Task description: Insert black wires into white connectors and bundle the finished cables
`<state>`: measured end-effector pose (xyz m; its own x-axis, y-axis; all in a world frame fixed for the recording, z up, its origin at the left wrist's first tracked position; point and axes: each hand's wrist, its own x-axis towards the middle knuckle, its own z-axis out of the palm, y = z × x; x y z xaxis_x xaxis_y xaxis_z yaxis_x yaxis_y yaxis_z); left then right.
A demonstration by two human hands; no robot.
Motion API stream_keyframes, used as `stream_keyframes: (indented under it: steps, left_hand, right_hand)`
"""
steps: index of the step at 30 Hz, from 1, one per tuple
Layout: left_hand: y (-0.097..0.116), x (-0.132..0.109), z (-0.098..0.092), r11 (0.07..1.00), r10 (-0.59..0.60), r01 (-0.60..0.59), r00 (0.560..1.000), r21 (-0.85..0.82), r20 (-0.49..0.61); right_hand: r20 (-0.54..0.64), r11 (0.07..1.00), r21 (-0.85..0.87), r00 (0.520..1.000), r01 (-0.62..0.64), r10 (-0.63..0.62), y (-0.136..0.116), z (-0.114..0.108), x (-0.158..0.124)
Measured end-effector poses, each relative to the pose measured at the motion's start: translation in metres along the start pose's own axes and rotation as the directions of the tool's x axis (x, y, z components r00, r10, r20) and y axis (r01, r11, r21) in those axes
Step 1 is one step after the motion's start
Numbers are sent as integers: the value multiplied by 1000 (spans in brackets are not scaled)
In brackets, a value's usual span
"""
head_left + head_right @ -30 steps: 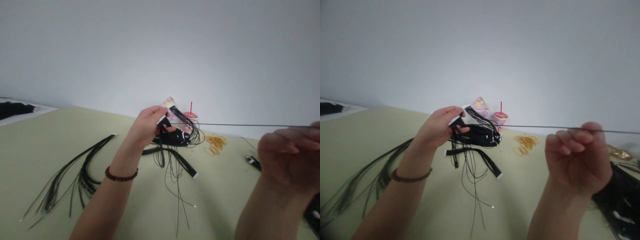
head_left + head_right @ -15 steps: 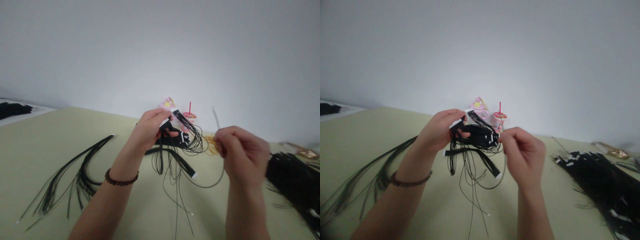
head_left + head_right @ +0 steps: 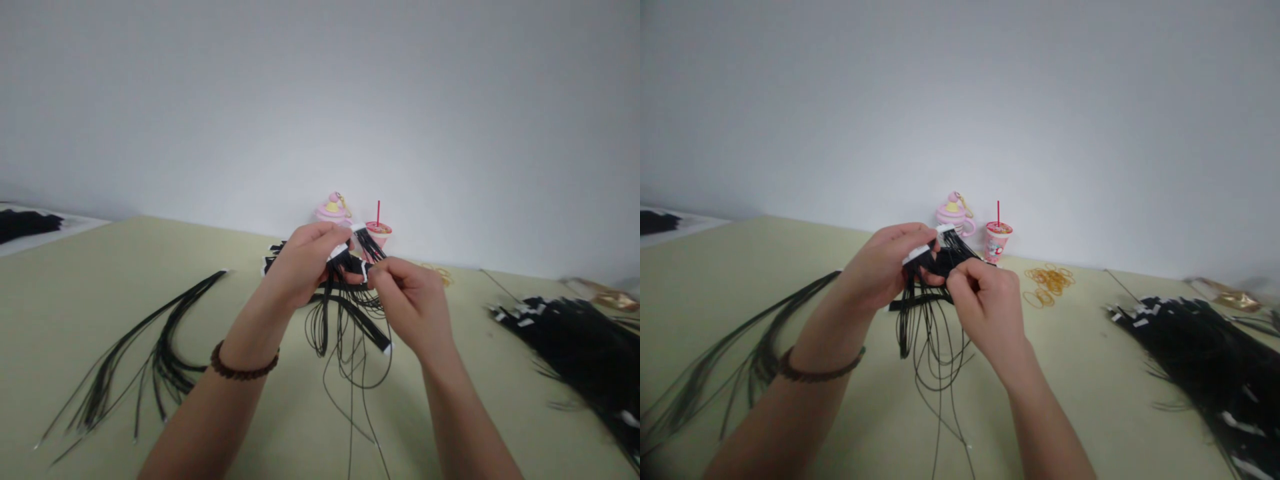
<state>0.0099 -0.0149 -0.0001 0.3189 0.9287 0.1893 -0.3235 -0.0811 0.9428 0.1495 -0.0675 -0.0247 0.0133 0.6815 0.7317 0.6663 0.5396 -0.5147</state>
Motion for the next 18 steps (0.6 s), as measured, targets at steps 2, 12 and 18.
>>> stream_keyframes:
  steps: [2, 12, 18]
  left_hand:
    - [-1, 0, 0, 1000, 4, -4, 1000, 4, 9]
    - [-2, 1, -1, 1000, 9, -9, 1000, 7, 4]
    - [-5, 1, -2, 1000, 19, -20, 998, 20, 56]
  right_hand:
    - [3, 1000, 6, 1000, 1, -1, 0, 0, 0]
    - [116, 996, 39, 990, -81, 76, 3, -1, 1]
    - [184, 988, 40, 973, -151, 141, 5, -4, 3]
